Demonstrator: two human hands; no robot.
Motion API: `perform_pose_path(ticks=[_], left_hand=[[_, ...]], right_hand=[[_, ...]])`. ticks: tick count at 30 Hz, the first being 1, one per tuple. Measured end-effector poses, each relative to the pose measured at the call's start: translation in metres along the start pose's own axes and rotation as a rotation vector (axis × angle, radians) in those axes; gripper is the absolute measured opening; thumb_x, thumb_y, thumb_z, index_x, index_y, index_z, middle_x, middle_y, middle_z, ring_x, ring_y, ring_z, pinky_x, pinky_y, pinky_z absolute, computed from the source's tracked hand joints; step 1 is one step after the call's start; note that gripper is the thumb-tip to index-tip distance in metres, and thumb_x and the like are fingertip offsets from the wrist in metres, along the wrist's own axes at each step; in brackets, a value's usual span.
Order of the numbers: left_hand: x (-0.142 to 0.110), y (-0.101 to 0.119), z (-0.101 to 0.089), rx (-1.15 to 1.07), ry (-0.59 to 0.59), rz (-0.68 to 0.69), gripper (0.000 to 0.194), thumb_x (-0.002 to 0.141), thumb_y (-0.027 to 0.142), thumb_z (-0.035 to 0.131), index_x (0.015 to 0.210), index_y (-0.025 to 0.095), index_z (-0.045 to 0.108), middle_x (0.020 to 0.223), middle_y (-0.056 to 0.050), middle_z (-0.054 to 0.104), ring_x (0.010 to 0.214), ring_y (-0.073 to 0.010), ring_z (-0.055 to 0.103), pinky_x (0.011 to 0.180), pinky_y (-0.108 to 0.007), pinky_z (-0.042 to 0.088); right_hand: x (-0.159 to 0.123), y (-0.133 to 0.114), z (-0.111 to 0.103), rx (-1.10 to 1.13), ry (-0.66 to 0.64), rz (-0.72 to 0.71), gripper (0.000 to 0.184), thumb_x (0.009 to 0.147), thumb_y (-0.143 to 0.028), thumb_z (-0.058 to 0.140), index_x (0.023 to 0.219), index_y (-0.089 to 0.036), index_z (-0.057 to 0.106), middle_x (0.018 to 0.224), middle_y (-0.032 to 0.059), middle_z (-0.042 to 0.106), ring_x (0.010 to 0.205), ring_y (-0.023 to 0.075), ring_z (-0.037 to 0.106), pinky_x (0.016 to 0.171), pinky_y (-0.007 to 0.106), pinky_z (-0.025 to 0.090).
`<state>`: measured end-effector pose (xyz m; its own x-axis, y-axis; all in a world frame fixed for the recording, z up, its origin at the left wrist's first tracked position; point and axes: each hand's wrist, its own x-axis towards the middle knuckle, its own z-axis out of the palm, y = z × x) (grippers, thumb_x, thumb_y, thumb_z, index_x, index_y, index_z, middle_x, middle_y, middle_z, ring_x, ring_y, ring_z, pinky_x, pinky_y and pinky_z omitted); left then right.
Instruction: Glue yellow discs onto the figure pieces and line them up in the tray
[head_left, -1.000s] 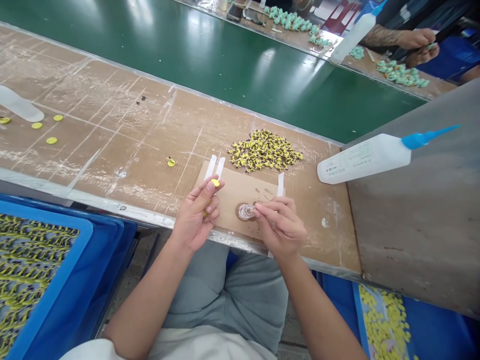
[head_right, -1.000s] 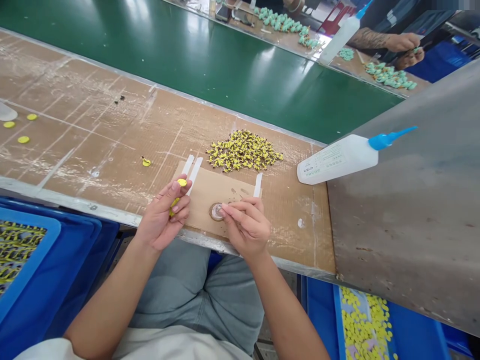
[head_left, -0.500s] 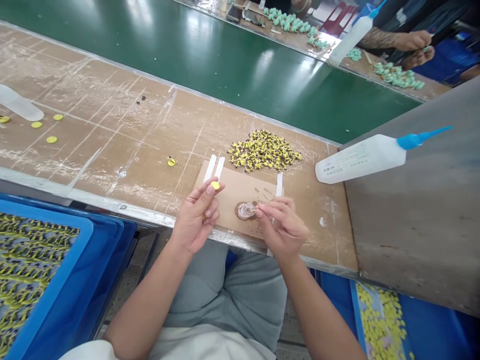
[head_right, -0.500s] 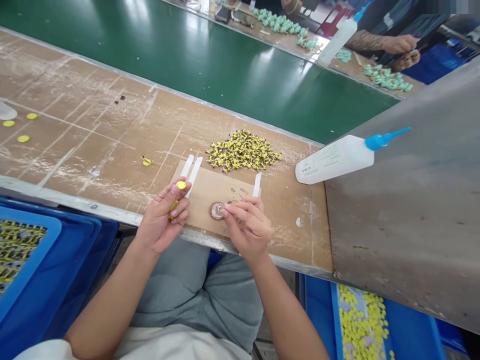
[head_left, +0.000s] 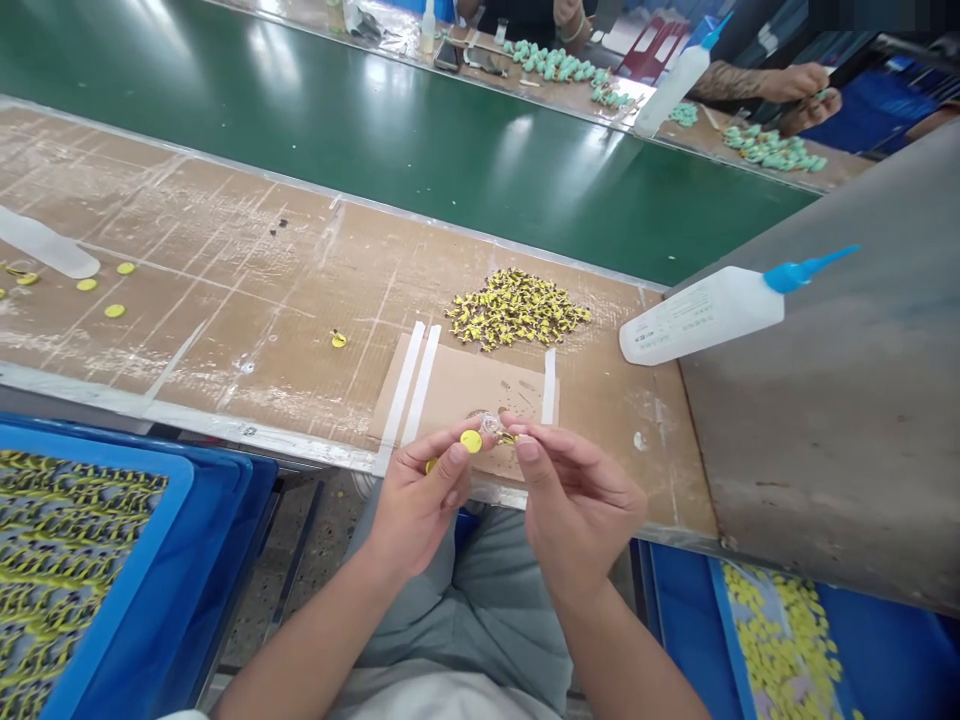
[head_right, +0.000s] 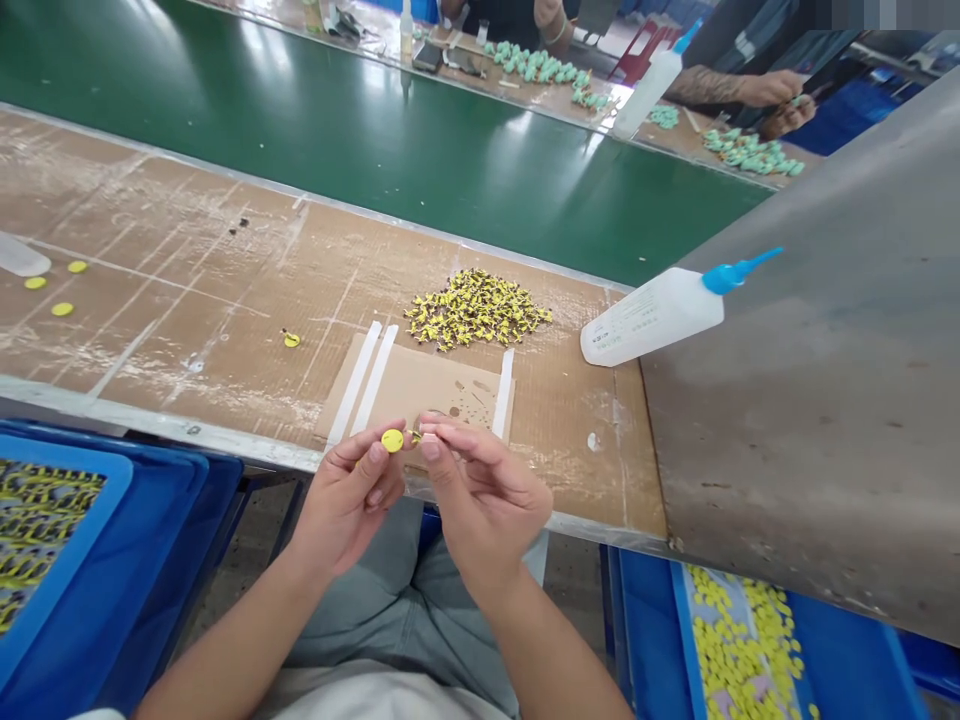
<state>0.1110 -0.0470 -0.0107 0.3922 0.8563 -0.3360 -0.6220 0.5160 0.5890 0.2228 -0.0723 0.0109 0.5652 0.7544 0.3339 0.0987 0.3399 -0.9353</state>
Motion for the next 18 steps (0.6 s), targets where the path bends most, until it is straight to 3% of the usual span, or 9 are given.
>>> perform_pose_path(ticks=[5, 9, 18], left_hand=[[-0.0021, 0.0009, 0.0033, 0.025, 0.008, -0.003, 0.026, 0.077, 0.032, 0.078, 0.101, 0.021, 0.078, 0.056, 0.002, 0.056, 0.047, -0.0040, 0.031, 0.046, -0.020, 0.027], [-0.0037, 0.0025, 0.0044, 0.050, 0.021, -0.008, 0.029, 0.077, 0.034, 0.078, 0.102, 0.020, 0.078, 0.050, 0.004, 0.045, 0.048, -0.0054, 0.030, 0.046, -0.021, 0.026], [-0.0046, 0.0032, 0.0037, 0.073, 0.014, 0.008, 0.030, 0.076, 0.038, 0.078, 0.101, 0.021, 0.079, 0.049, 0.003, 0.048, 0.047, -0.0066, 0.026, 0.046, -0.023, 0.023]], right_hand=[[-0.0026, -0.0010, -0.0026, -0.100, -0.042, -0.040, 0.020, 0.078, -0.009, 0.074, 0.093, -0.022, 0.075, 0.094, 0.0051, 0.077, 0.087, 0.0229, 0.075, 0.082, 0.041, 0.064], [-0.0028, -0.0015, -0.0049, -0.136, -0.085, -0.075, 0.022, 0.078, -0.009, 0.075, 0.094, -0.024, 0.075, 0.095, 0.0046, 0.077, 0.085, 0.0234, 0.075, 0.080, 0.042, 0.064], [-0.0031, -0.0002, -0.0052, -0.148, -0.120, -0.112, 0.027, 0.076, -0.006, 0.075, 0.095, -0.026, 0.076, 0.095, 0.0035, 0.077, 0.085, 0.0235, 0.074, 0.079, 0.042, 0.064]])
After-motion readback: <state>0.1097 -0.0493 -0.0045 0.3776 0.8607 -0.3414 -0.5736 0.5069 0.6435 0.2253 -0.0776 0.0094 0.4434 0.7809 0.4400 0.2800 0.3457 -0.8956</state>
